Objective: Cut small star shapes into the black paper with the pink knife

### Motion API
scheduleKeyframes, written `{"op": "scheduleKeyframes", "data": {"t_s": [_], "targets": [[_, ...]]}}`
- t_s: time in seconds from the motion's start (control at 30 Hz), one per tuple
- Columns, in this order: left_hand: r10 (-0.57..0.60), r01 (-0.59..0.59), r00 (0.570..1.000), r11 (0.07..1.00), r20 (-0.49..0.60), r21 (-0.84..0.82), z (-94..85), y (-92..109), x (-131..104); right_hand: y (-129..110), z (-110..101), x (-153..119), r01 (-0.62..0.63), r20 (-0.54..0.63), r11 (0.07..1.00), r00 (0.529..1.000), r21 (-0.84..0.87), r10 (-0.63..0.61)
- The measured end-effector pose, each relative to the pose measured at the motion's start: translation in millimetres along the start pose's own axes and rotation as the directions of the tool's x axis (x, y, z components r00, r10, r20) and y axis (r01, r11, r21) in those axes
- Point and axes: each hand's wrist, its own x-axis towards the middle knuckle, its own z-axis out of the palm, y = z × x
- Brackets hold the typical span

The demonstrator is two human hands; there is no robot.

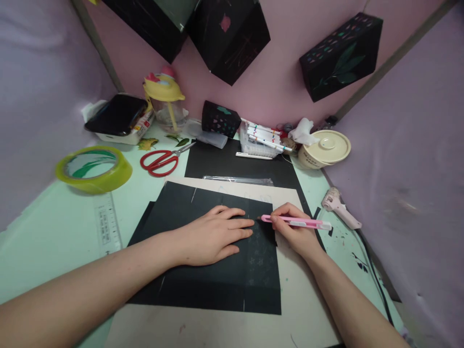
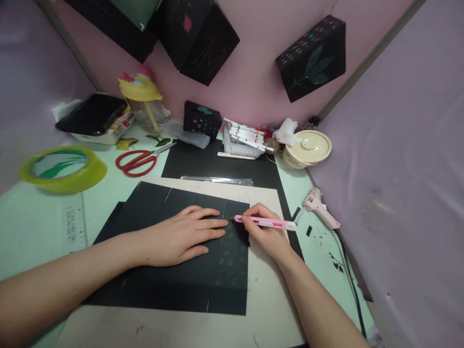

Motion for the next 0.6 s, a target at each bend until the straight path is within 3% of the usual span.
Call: {"op": "scheduleKeyframes", "data": {"t_s": [0.23,0.6], "targets": [[0.002,-0.002,1.0,1.0,0.014,0.006,-0.2,0.8,-0.3,-6.5,-7.1,1.7,-0.067,0.102,0.997,0.992,-0.044,0.071],[0.007,-0.007,1.0,1.0,-0.018,0.017,0.4,1.3,-0.6,-6.1,-2.6,-0.4,-0.113,0.113,0.988,0.986,-0.107,0.125]]}}
